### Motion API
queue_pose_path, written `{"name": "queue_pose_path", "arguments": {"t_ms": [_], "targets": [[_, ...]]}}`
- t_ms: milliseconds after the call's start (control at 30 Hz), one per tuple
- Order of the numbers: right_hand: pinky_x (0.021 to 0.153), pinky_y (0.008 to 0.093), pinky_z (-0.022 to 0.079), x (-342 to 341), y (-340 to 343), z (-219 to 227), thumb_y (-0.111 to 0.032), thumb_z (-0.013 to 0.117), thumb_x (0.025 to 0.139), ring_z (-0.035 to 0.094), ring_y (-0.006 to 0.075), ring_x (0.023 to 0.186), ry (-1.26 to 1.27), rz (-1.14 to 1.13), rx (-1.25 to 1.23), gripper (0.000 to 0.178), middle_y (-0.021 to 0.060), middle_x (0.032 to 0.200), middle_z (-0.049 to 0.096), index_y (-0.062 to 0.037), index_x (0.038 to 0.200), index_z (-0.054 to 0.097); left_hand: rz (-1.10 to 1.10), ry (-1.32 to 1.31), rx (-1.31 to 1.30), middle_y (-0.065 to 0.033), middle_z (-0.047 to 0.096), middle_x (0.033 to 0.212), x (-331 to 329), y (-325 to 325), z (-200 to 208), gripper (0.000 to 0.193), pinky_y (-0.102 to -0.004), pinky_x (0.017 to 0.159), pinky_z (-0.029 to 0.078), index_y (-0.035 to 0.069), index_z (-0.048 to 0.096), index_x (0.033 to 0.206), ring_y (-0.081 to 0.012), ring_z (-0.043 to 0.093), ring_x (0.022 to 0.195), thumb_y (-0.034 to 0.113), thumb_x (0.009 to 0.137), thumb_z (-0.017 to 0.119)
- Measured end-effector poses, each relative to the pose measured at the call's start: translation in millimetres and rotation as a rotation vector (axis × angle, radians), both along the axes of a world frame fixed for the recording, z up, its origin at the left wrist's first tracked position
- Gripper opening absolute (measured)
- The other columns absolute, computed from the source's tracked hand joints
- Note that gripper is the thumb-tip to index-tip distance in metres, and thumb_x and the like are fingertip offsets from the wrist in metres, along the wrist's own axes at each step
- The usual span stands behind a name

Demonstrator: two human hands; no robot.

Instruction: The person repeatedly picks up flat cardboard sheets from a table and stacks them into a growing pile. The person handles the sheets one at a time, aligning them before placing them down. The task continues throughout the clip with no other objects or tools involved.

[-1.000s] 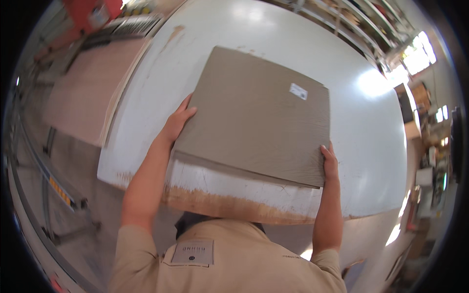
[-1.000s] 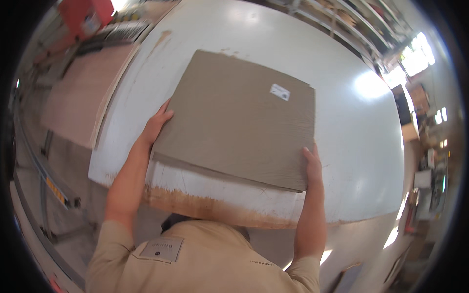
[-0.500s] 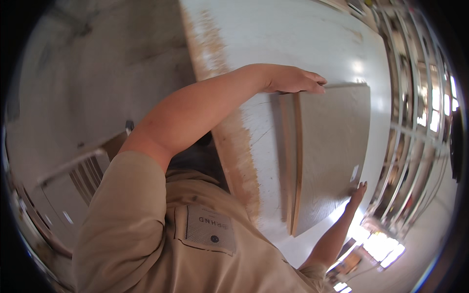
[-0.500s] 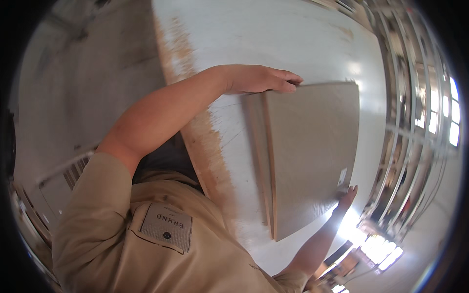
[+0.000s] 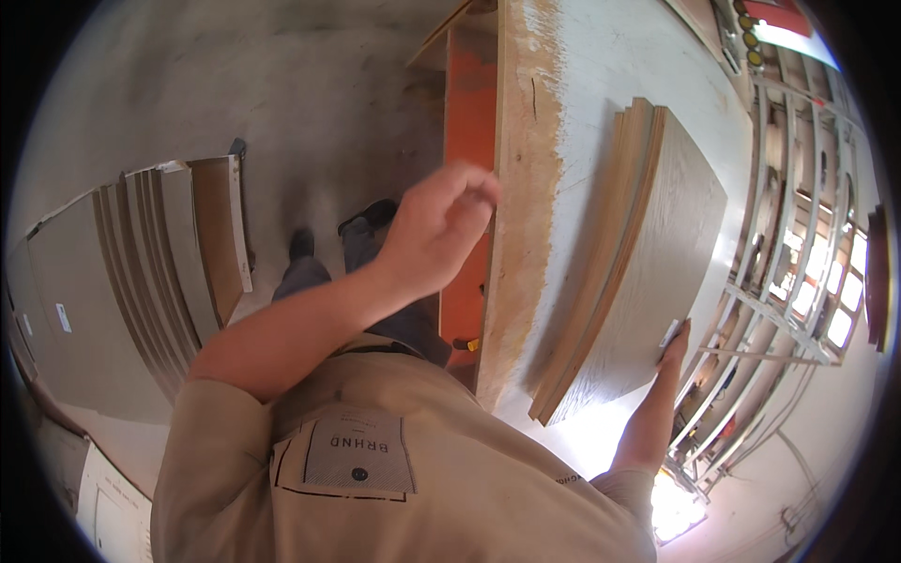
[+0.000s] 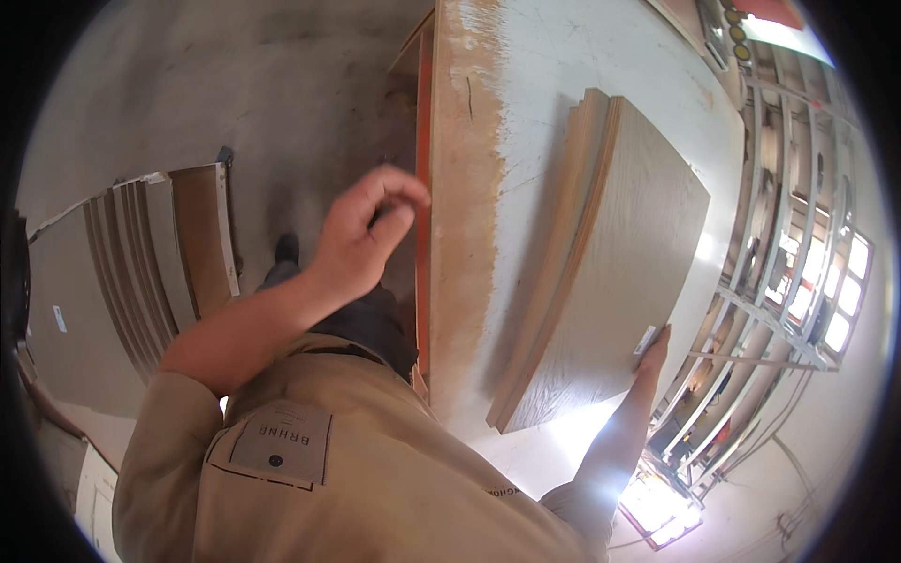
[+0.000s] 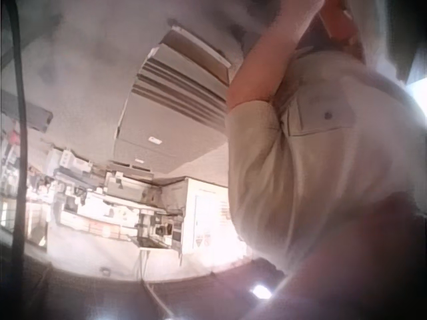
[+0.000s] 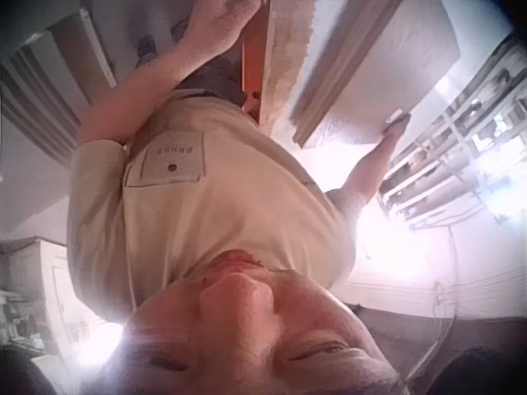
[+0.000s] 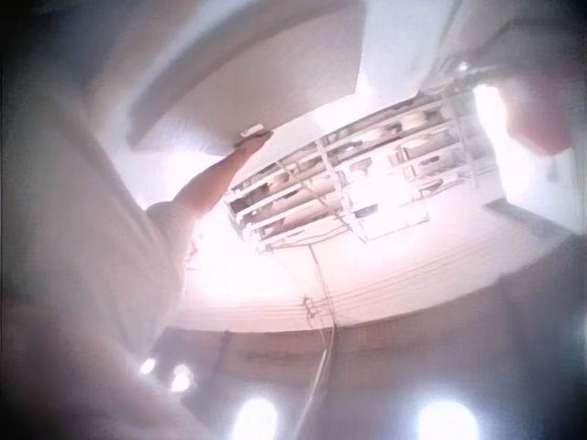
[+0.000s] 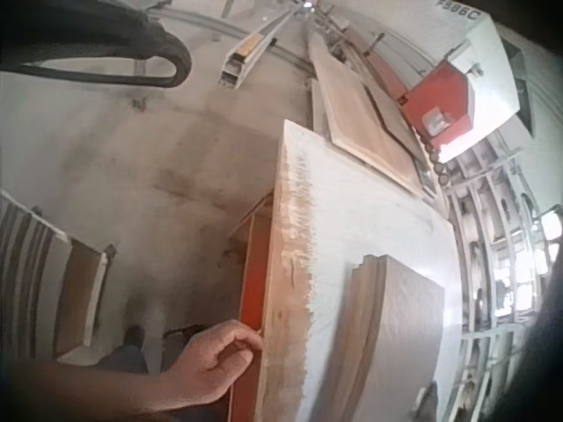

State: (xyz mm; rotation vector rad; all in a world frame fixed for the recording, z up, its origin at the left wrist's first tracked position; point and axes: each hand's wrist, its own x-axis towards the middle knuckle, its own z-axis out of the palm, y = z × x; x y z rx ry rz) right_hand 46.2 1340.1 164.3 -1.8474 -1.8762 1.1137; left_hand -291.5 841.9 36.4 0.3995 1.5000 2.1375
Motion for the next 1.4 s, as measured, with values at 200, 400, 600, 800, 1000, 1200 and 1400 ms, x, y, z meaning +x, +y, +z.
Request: {"name": "queue_pose_path", "arguments": {"t_ms": [200,400,600,800,1000,1200,1400], "targets": [[0.106,0.0372,0.037,4,-104,7,-0.054,0.03,0.101,0.048,0.0262,0.127,-0.03,0.032,-0.025,0.068,0.0122,0.139,0.05,-0.0029,0.144,0.041,-0.394,-0.51,0.266,-0.0093,0.045,0.137,102,-53,-23,0.059,-0.036,0.106,0.032,0.011,0.033,0.143,-0.0205,0.041,0.128,0.037,0.094,0.056],[0.104,0.0344,0.039,-27,-231,-7,-0.055,0.033,0.1,0.051,0.0221,0.123,-0.087,0.13,0.052,0.066,0.0124,0.134,0.054,-0.0036,0.14,0.046,-0.602,-0.821,0.691,-0.0109,0.025,0.156,157,-105,-42,0.107,-0.047,0.116,0.018,0.022,0.009,0.155,-0.0298,0.027,0.142,0.077,0.077,0.057],[0.091,0.0346,0.046,-44,-357,-13,-0.045,0.042,0.101,0.055,0.0218,0.112,-0.071,0.275,0.058,0.057,0.0127,0.124,0.059,-0.0035,0.141,0.042,-0.339,-0.741,0.633,-0.0098,0.027,0.154,165,-98,13,0.091,-0.0477,0.115,0.021,0.02,0.012,0.154,-0.0277,0.031,0.14,0.058,0.088,0.061],[0.083,0.0324,0.053,-64,-332,42,-0.008,0.049,0.094,0.066,0.0196,0.095,-0.323,0.594,-0.025,0.038,0.012,0.097,0.069,0.0,0.131,0.053,0.151,-0.711,0.267,-0.0115,0.049,0.128,104,-99,43,0.071,-0.0372,0.102,0.039,0.002,0.03,0.138,-0.0211,0.049,0.119,0.023,0.085,0.072],[0.108,0.0364,0.034,-170,-131,19,-0.038,0.044,0.098,0.048,0.0247,0.127,-0.146,0.766,0.178,0.056,0.0118,0.138,0.051,-0.0048,0.143,0.042,0.213,-0.653,0.172,-0.0158,0.052,0.125,64,-106,46,0.074,-0.0384,0.097,0.045,-0.003,0.031,0.138,-0.024,0.054,0.113,0.018,0.082,0.073],[0.109,0.037,0.034,-217,-54,-34,-0.043,0.042,0.1,0.047,0.0247,0.125,0.256,0.715,-0.166,0.057,0.011,0.135,0.052,-0.0027,0.14,0.045,0.144,-0.59,0.17,-0.0171,0.055,0.125,54,-102,36,0.076,-0.0394,0.095,0.047,-0.004,0.032,0.142,-0.0245,0.057,0.111,0.018,0.081,0.073],[0.106,0.0381,0.036,-196,-72,20,-0.038,0.043,0.099,0.049,0.026,0.122,0.371,0.815,-0.51,0.052,0.0115,0.131,0.054,-0.0025,0.137,0.047,0.148,-0.641,0.281,-0.0149,0.051,0.133,37,-107,48,0.076,-0.0384,0.105,0.038,-0.001,0.032,0.145,-0.0249,0.049,0.123,0.016,0.081,0.069]]}}
